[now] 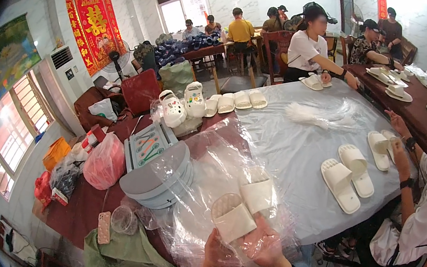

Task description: Packing finished white slippers into plastic bags.

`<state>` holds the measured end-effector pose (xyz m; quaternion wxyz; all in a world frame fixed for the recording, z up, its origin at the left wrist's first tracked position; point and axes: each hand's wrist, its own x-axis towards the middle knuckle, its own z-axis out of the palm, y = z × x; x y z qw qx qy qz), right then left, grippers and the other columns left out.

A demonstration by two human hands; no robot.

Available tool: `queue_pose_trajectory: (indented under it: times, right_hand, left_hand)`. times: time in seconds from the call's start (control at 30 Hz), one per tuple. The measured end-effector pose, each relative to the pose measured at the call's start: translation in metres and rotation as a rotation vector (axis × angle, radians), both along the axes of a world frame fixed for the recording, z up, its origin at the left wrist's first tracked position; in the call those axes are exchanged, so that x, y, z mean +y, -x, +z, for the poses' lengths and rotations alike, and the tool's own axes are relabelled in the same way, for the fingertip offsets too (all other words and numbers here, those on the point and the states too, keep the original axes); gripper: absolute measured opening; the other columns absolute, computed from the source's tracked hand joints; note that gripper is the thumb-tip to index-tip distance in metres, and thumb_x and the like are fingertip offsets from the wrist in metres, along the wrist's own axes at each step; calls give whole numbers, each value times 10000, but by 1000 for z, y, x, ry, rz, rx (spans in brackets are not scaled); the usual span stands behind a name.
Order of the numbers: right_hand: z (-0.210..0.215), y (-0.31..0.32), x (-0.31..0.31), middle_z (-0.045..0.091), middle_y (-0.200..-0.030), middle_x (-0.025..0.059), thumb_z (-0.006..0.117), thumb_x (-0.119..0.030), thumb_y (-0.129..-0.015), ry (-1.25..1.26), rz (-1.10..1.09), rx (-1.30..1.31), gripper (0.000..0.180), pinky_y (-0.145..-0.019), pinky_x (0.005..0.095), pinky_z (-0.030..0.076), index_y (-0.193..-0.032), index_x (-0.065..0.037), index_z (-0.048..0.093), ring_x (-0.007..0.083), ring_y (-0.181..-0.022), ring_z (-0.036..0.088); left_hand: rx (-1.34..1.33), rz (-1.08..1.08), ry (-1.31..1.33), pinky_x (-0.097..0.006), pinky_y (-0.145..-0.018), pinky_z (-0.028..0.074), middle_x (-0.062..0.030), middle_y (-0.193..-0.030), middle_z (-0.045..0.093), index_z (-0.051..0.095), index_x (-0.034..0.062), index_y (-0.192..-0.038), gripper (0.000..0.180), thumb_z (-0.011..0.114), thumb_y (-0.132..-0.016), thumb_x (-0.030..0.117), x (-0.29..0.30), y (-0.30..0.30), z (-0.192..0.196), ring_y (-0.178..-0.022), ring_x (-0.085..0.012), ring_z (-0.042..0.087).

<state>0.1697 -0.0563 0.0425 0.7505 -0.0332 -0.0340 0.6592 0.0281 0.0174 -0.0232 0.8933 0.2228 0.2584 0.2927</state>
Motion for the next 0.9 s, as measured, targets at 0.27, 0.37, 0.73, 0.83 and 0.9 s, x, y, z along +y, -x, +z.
queue_pose_trajectory:
  times: [0.27,0.37,0.73,0.83,0.9]
  right_hand:
    - [-12,-2,34,287,-1472,156,388,-297,-977,-51,-107,-30,560,-1124,427,214,-1420,12,238,272,-1350,295]
    - [-17,1,39,290,-1471,154,398,-296,-974,-73,-119,-227,564,-1123,421,216,-1419,14,242,268,-1350,296]
    - [-84,-4,6,308,-1465,145,456,-293,-961,-148,-95,-1286,584,-1120,386,225,-1414,23,267,246,-1349,302]
    - [-47,-3,-31,370,-1429,135,450,-247,-969,80,41,-1169,501,-1086,362,277,-1381,16,343,268,-1300,369]
    - [-8,5,-51,513,-1306,153,468,-232,-963,302,167,-1128,434,-1020,329,357,-1326,5,444,274,-1189,492]
  left_hand:
    - [-75,-55,31,-430,-969,417,-128,-1300,502,408,21,-1343,592,419,-941,455,-13,2,-6,-1166,-287,499]
    - [110,-94,-10,-429,-969,416,-127,-1288,510,411,27,-1340,589,472,-926,440,-12,-3,-5,-1169,-285,494]
    - [-113,-61,147,-416,-872,478,-108,-1149,602,529,33,-1202,394,469,-950,330,-4,-11,-42,-1071,-254,568]
    - [19,-26,152,-411,-874,471,-81,-1077,628,560,50,-1137,296,452,-962,263,-2,-12,-61,-1027,-233,579]
    - [18,52,-38,-405,-870,473,-78,-1062,630,562,60,-1127,278,450,-962,252,13,4,-159,-1013,-230,579]
